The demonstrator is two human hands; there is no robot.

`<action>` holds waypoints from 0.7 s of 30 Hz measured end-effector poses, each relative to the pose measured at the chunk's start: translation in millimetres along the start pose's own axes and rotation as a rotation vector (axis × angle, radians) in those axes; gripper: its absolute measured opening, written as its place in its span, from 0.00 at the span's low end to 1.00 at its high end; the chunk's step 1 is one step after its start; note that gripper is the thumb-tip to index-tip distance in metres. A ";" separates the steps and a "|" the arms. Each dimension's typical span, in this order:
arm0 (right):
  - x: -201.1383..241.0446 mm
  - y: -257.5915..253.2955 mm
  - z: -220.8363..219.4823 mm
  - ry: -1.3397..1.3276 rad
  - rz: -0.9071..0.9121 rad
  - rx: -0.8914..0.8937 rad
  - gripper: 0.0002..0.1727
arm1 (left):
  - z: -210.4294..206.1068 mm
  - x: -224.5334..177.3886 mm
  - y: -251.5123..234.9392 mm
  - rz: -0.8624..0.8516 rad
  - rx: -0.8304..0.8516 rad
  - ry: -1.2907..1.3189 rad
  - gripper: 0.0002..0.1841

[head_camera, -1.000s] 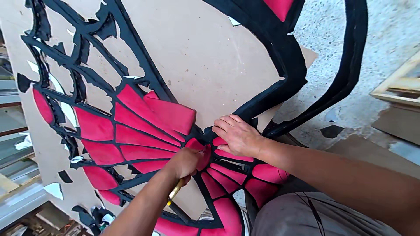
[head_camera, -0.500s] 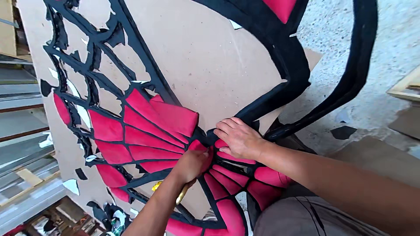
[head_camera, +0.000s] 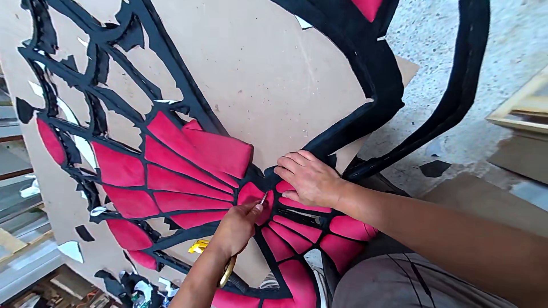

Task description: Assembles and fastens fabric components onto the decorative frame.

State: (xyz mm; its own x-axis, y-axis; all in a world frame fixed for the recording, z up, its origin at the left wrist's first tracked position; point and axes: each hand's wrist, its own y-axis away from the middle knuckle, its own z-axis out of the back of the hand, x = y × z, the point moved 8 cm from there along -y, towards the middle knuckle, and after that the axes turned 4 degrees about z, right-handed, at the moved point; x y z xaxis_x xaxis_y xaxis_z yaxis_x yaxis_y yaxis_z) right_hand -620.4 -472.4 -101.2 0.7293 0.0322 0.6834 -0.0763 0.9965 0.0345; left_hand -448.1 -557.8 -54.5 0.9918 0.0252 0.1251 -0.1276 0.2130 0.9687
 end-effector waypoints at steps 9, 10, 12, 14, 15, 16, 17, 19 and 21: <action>3.4 2.2 1.8 -0.012 -0.012 0.006 0.31 | 11.1 -41.9 0.0 0.133 0.154 -0.441 0.22; 3.4 2.8 1.7 -0.011 -0.018 -0.002 0.30 | 9.7 -50.3 -0.9 0.163 0.162 -0.498 0.22; 2.7 2.3 0.8 -0.008 -0.023 -0.013 0.29 | 6.4 -58.2 -2.3 0.222 0.145 -0.505 0.23; 2.7 0.1 1.0 -0.014 -0.022 -0.005 0.29 | 5.4 -51.0 -1.2 0.230 0.108 -0.378 0.22; 3.4 -1.3 1.4 -0.021 -0.019 0.001 0.29 | 5.4 -42.9 -0.1 0.205 0.091 -0.302 0.22; 3.3 -2.6 2.0 -0.033 -0.017 0.004 0.29 | 5.7 -34.1 0.4 0.156 0.083 -0.227 0.22; 2.0 -3.8 3.0 -0.044 -0.013 0.001 0.29 | 6.3 -25.6 0.3 0.100 0.082 -0.154 0.22; -0.1 -5.1 3.0 -0.061 -0.005 0.000 0.29 | 5.8 -11.3 1.6 0.021 0.091 -0.057 0.22; -0.8 -4.2 0.6 -0.060 -0.003 0.005 0.28 | 3.4 0.6 2.6 -0.009 0.073 -0.002 0.23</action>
State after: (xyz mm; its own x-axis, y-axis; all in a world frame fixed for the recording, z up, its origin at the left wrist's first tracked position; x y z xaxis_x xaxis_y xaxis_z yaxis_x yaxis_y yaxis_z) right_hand -621.1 -476.7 -101.4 0.6874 0.0245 0.7259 -0.0780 0.9961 0.0402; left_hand -447.8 -560.5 -51.2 0.9929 0.0220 0.1170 -0.1189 0.1414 0.9828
